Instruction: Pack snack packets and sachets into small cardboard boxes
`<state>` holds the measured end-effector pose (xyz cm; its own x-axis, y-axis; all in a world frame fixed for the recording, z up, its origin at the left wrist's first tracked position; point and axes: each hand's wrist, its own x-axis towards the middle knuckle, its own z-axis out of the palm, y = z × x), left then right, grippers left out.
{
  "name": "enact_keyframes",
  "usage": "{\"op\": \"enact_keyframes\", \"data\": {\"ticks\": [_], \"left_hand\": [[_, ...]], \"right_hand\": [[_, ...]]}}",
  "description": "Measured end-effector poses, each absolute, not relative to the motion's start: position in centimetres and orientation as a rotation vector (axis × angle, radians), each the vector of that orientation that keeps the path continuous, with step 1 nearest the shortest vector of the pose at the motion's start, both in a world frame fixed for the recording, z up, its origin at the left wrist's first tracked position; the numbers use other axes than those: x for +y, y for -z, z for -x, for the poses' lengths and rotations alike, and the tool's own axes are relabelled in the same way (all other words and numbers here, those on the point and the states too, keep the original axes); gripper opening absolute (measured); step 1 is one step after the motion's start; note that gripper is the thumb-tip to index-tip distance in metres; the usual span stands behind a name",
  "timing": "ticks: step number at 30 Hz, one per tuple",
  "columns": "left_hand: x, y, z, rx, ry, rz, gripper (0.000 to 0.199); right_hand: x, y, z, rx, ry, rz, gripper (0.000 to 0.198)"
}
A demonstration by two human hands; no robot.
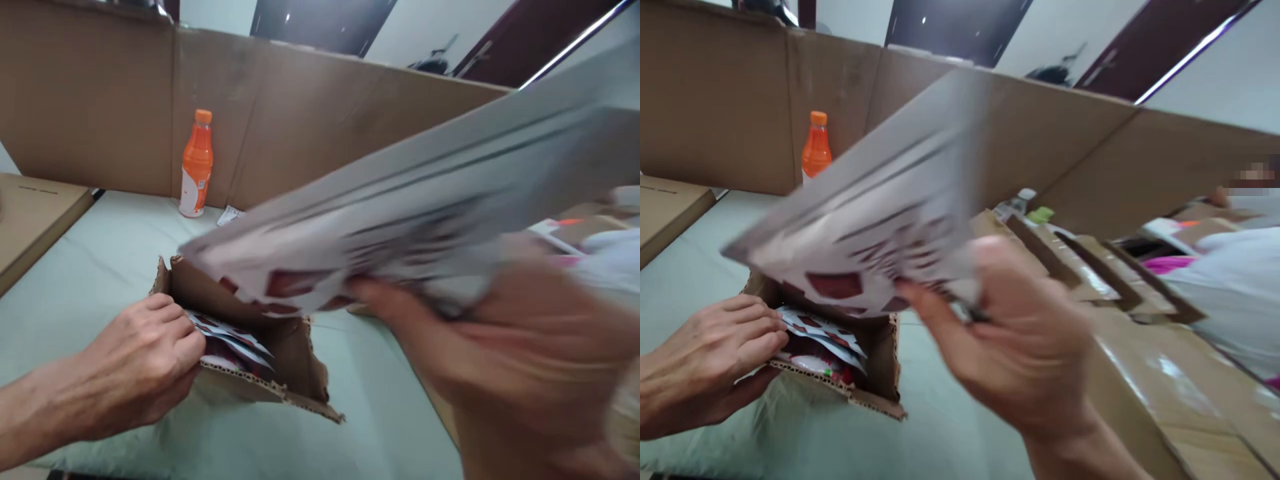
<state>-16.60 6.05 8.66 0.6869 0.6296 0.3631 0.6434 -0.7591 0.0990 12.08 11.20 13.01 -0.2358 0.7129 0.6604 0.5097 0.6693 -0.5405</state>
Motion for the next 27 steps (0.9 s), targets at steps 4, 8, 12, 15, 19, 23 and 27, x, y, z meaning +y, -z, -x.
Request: {"op": "enact_keyframes", "data": {"ticks": [4,8,12,15,19,23,27], "left_hand": [[5.9,-8.5,16.9,-1.081,0.541,2.802,0.020],[5.9,-8.8,17.0,-1.157,0.382,2.761,0.016],[5.7,-9.1,16.9,-1.186,0.305,2.758,0.015],[4.7,-9.0,17.2,-1.074,0.514,2.738,0.006],[3.0,-7.6,19.5,-1.046,0.856,2.537,0.038],[2.2,-4.8,22.4,-1.435,1.085,2.420,0.062],[2.7,-2.2,22.7,-1.551,1.194,2.515,0.068]], "right_hand": [[11.7,-11.9,-8.5,-2.524,-0.036,1.098,0.018],[13.3,-10.9,-3.9,-3.101,-0.292,1.155,0.028],[13.7,-10.9,-1.9,-3.330,-0.497,1.028,0.026],[13.6,-11.3,-3.3,-3.135,-0.565,0.976,0.032],[12.5,-11.1,-9.3,-2.349,-0.471,0.952,0.023],[10.3,-8.1,-14.9,-1.924,-0.321,1.061,0.018],[8.1,-3.6,-15.3,-2.040,-0.444,0.888,0.041]]}}
